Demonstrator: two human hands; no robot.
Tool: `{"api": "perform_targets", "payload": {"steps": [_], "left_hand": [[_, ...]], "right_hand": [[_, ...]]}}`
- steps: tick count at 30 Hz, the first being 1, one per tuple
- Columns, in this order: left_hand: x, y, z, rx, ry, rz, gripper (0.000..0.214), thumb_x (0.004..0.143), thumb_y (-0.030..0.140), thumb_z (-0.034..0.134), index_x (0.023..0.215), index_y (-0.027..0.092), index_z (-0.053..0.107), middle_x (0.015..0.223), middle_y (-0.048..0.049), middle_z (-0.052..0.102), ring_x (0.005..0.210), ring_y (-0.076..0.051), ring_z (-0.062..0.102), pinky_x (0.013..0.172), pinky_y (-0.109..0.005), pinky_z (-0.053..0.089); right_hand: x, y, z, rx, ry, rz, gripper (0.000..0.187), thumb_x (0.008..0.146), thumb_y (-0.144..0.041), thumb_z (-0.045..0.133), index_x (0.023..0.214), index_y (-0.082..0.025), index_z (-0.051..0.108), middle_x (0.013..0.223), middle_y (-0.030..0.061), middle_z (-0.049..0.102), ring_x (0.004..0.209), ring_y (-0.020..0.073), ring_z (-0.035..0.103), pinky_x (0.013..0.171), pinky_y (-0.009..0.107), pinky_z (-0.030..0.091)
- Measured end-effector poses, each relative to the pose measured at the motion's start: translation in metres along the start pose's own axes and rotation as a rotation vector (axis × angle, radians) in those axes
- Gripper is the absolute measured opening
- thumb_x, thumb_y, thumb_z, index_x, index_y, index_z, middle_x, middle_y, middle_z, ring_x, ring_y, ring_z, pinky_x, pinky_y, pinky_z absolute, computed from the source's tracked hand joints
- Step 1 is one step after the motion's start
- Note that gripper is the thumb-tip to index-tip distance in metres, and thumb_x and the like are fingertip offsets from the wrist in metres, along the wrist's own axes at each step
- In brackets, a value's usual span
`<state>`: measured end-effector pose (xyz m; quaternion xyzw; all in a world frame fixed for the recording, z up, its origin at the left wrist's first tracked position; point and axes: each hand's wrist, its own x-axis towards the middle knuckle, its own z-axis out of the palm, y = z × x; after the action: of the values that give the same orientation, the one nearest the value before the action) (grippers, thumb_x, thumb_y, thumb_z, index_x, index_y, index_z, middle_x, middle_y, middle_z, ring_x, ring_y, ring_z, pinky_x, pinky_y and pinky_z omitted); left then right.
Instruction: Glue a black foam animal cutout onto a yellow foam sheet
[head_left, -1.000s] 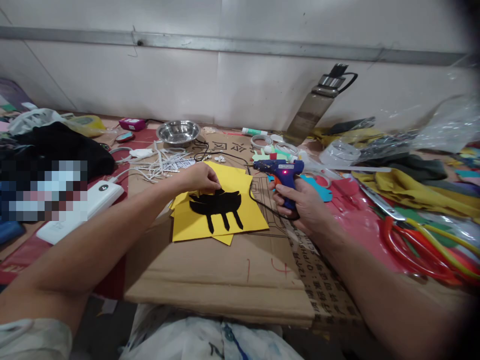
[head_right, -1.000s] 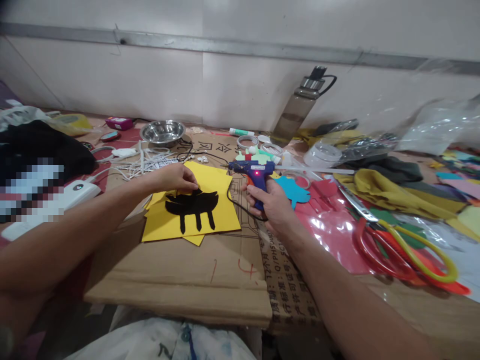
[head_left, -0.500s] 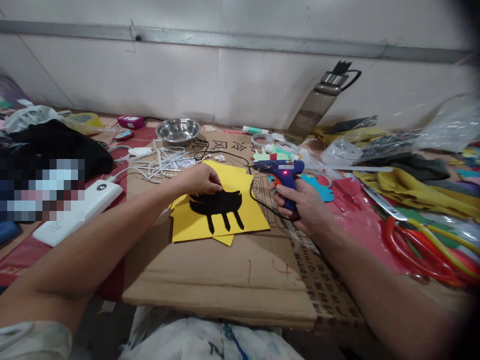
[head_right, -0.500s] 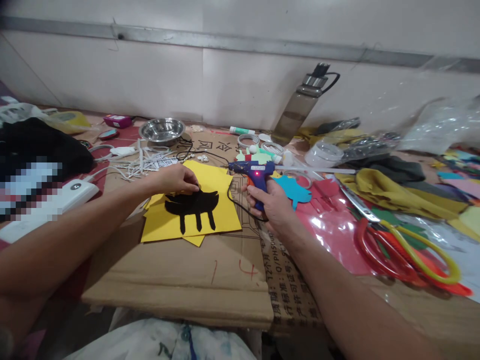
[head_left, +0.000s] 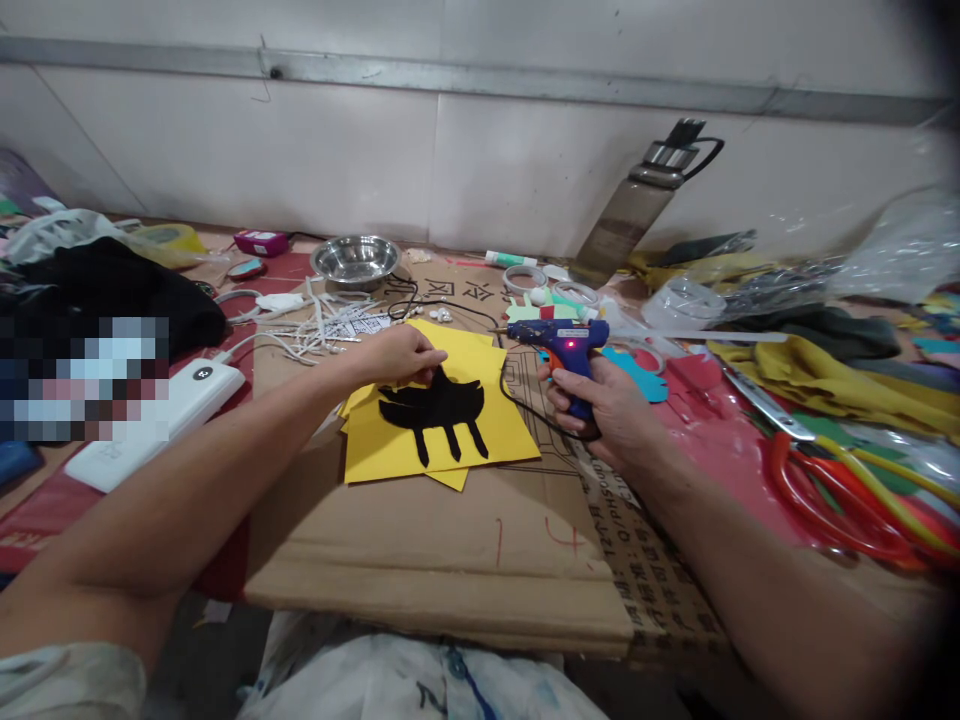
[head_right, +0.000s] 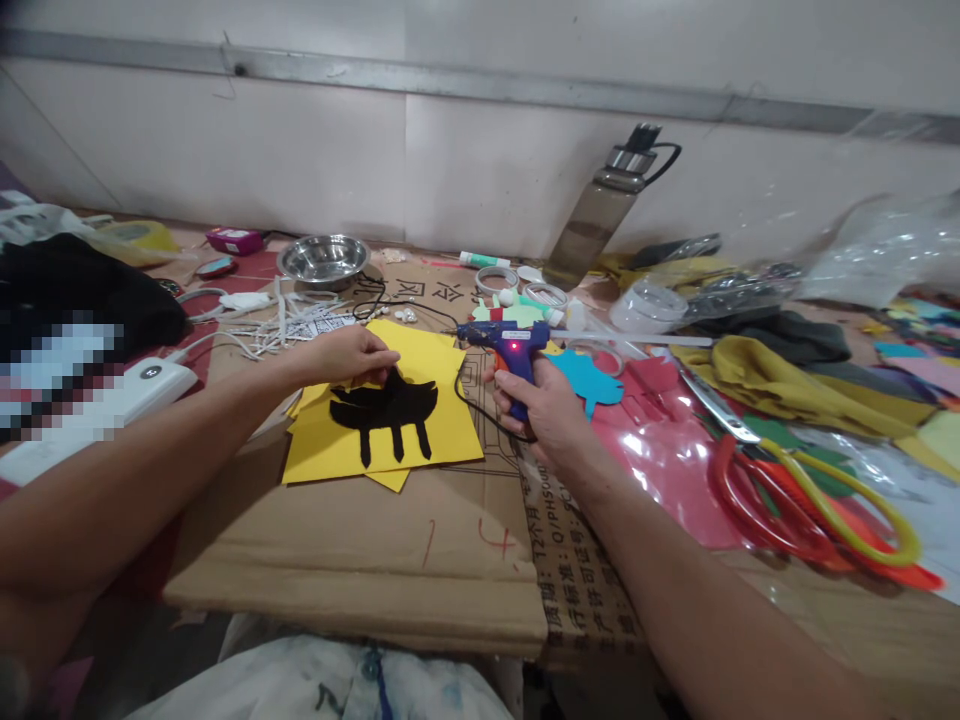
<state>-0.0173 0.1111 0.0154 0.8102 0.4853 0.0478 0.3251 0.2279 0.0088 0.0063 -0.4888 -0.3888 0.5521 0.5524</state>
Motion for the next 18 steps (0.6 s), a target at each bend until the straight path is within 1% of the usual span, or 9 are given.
{"api": "perform_targets", "payload": {"steps": [3, 6, 8, 10, 12, 14, 16, 18], "left_hand": [[-0.001, 0.001, 0.001, -0.167, -0.001, -0.020, 0.046, 0.087, 0.052, 0.049, 0.073, 0.014, 0.070, 0.071, -0.0076, 0.072, 0.048, -0.011, 0.054, 0.052, -0.026, 0.041], [-0.001, 0.001, 0.002, -0.253, 0.002, -0.015, 0.053, 0.090, 0.057, 0.043, 0.073, 0.015, 0.070, 0.071, -0.0082, 0.071, 0.047, -0.011, 0.054, 0.053, -0.027, 0.043], [-0.001, 0.000, 0.002, -0.228, 0.005, -0.016, 0.053, 0.089, 0.057, 0.044, 0.071, 0.015, 0.070, 0.069, -0.0076, 0.071, 0.047, -0.011, 0.054, 0.053, -0.026, 0.043], [-0.001, -0.001, 0.001, -0.136, -0.002, -0.013, 0.044, 0.085, 0.053, 0.054, 0.072, 0.015, 0.071, 0.067, -0.0059, 0.071, 0.049, -0.011, 0.055, 0.054, -0.025, 0.041], [-0.001, -0.002, 0.001, -0.050, -0.006, -0.004, 0.028, 0.078, 0.043, 0.064, 0.078, 0.016, 0.073, 0.068, -0.0037, 0.072, 0.054, -0.012, 0.058, 0.055, -0.024, 0.040], [-0.003, -0.001, 0.000, -0.023, 0.004, 0.025, 0.019, 0.074, 0.033, 0.068, 0.084, 0.017, 0.074, 0.073, -0.0029, 0.073, 0.061, -0.013, 0.061, 0.057, -0.023, 0.041], [-0.006, -0.001, 0.001, -0.032, 0.047, 0.089, 0.017, 0.073, 0.028, 0.069, 0.084, 0.016, 0.073, 0.077, -0.0033, 0.073, 0.066, -0.013, 0.062, 0.060, -0.023, 0.042], [-0.011, -0.002, 0.002, -0.020, 0.130, 0.209, 0.014, 0.074, 0.027, 0.070, 0.083, 0.016, 0.072, 0.079, -0.0031, 0.073, 0.069, -0.013, 0.062, 0.063, -0.023, 0.043]], "right_hand": [[0.000, 0.000, 0.000, 0.003, -0.008, 0.000, 0.038, 0.059, -0.028, 0.081, 0.086, -0.020, 0.055, 0.081, 0.0000, 0.058, 0.052, 0.0061, 0.040, 0.034, 0.015, 0.022], [-0.001, -0.001, 0.000, -0.009, -0.015, -0.004, 0.036, 0.061, -0.028, 0.080, 0.085, -0.020, 0.055, 0.083, 0.0006, 0.059, 0.052, 0.0062, 0.040, 0.034, 0.016, 0.021], [-0.001, -0.001, 0.000, -0.009, -0.012, -0.003, 0.036, 0.061, -0.028, 0.080, 0.085, -0.020, 0.055, 0.084, 0.0012, 0.060, 0.052, 0.0063, 0.040, 0.034, 0.016, 0.022], [-0.001, -0.001, 0.000, -0.002, -0.001, 0.002, 0.037, 0.060, -0.028, 0.080, 0.085, -0.020, 0.056, 0.084, 0.0014, 0.060, 0.053, 0.0063, 0.041, 0.034, 0.016, 0.022], [-0.001, -0.001, 0.001, 0.002, 0.010, 0.005, 0.037, 0.059, -0.028, 0.081, 0.085, -0.020, 0.056, 0.083, 0.0014, 0.060, 0.053, 0.0062, 0.041, 0.034, 0.016, 0.022], [-0.001, 0.000, 0.001, 0.005, 0.013, 0.003, 0.037, 0.059, -0.028, 0.081, 0.084, -0.020, 0.056, 0.083, 0.0016, 0.060, 0.053, 0.0062, 0.040, 0.034, 0.015, 0.023], [-0.001, 0.000, 0.000, 0.007, 0.009, 0.000, 0.035, 0.059, -0.027, 0.081, 0.084, -0.020, 0.057, 0.084, 0.0017, 0.061, 0.053, 0.0063, 0.040, 0.034, 0.015, 0.023], [0.000, 0.001, -0.002, 0.005, 0.000, -0.003, 0.033, 0.061, -0.027, 0.080, 0.085, -0.020, 0.058, 0.084, 0.0019, 0.061, 0.053, 0.0063, 0.040, 0.034, 0.015, 0.024]]}}
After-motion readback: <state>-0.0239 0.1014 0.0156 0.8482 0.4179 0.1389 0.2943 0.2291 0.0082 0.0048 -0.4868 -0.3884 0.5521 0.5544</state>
